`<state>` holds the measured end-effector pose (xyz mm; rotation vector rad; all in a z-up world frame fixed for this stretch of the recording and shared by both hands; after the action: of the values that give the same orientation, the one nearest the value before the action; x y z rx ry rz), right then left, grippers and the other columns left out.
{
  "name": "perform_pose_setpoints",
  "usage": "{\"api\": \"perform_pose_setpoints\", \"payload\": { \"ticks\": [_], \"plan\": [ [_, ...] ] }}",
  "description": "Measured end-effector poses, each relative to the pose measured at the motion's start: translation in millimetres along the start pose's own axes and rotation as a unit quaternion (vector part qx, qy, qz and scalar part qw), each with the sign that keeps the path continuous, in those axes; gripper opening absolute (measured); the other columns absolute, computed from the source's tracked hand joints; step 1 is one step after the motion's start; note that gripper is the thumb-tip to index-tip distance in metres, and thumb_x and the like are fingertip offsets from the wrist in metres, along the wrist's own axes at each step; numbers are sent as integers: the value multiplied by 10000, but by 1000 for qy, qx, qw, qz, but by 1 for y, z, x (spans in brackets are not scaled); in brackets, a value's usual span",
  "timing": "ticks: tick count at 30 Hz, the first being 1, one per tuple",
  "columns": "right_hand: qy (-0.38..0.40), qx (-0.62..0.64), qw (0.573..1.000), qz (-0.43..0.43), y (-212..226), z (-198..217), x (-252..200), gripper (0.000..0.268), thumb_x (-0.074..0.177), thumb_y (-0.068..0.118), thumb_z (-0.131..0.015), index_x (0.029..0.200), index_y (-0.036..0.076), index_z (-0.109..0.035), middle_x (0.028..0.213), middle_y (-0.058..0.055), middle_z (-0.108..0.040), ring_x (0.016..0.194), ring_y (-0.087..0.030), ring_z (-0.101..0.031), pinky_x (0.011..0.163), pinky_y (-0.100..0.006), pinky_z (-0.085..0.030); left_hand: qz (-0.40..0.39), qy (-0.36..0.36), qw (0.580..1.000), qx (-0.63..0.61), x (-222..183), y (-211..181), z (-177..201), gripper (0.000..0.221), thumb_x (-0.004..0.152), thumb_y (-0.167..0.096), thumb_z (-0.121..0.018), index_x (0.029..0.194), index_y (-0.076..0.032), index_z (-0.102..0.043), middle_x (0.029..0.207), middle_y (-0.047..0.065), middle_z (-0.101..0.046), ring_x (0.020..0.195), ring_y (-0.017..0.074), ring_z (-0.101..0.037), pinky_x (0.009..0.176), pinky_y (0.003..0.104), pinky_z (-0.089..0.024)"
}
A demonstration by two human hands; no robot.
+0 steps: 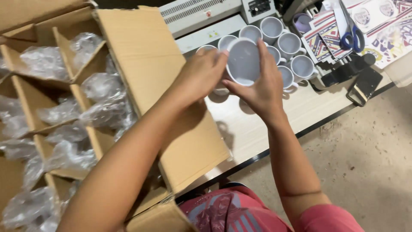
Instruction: Removing ceramic mugs from a shipping box, taking off plastic wrap, and arranging them on a workbench.
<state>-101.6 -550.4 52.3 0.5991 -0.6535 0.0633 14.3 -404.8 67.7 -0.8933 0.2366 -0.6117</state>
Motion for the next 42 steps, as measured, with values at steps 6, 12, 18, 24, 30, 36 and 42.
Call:
{"api": "perform_pose_setpoints", "payload": {
  "ticks": [6, 12, 18, 24, 30, 36, 42],
  "plan": [
    [14, -158, 984, -79, -70, -29, -58, 1185, 675, 595, -959, 1503, -59, -420, 1202, -204, -649, 1065, -372, -659, 850, -476, -542, 56, 268, 941, 200, 63, 49, -129, 382, 958, -292, -542, 956, -1, -791, 1019, 287, -709, 997, 407, -703, 946, 484, -540],
    [81, -168, 963, -193, -86, -63, -96, 1186, 615, 658, -927, 1455, -37, -460, 1128, -220, -644, 966, -374, -638, 723, -479, -502, 102, 389, 875, 271, 59, 105, -183, 132, 813, -52, -679, 851, 15, -786, 836, 218, -764, 758, 297, -782, 707, 432, -616],
    [59, -192, 972, -125, -81, -61, -97, 1198, 599, 641, -907, 1480, -22, -439, 1168, -170, -648, 1058, -333, -612, 767, -451, -420, 159, 363, 904, 163, 48, 122, -182, 234, 896, -16, -554, 783, 52, -747, 739, 224, -748, 621, 276, -765, 565, 397, -622],
    [105, -171, 966, -161, -99, -73, -113, 1232, 587, 649, -904, 1494, -28, -417, 1190, -174, -635, 1068, -331, -609, 782, -469, -422, 175, 381, 892, 168, 44, 136, -204, 244, 885, -1, -537, 772, 53, -746, 704, 199, -743, 603, 267, -752, 544, 378, -600],
    [101, -172, 966, -166, -120, -87, -126, 1245, 569, 645, -908, 1488, -45, -430, 1209, -177, -627, 1065, -326, -591, 797, -475, -419, 218, 416, 863, 184, 54, 179, -244, 237, 899, 9, -540, 790, 47, -747, 709, 204, -731, 609, 276, -739, 547, 408, -592],
    [65, -182, 973, -127, -119, -96, -132, 1179, 555, 611, -920, 1432, -44, -484, 1230, -186, -610, 1125, -341, -532, 836, -454, -400, 259, 362, 886, 133, 46, 189, -240, 219, 911, 7, -559, 814, 48, -752, 715, 200, -743, 625, 277, -762, 560, 408, -619],
    [37, -180, 976, -119, -120, -102, -135, 1093, 590, 540, -928, 1402, -58, -509, 1334, -232, -529, 1177, -392, -495, 951, -493, -420, 169, 339, 904, 200, 47, 194, -246, 184, 854, -67, -647, 859, 55, -784, 829, 258, -762, 756, 325, -766, 734, 425, -600]
  ]
}}
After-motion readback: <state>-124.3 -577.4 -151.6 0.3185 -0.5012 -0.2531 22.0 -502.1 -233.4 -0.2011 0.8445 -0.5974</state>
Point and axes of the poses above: each hand's wrist, its own x-axis towards the middle knuckle, its own z-axis out of the back of the hand, y = z × x, the point moved 5 cm from there along x, towards the middle knuckle
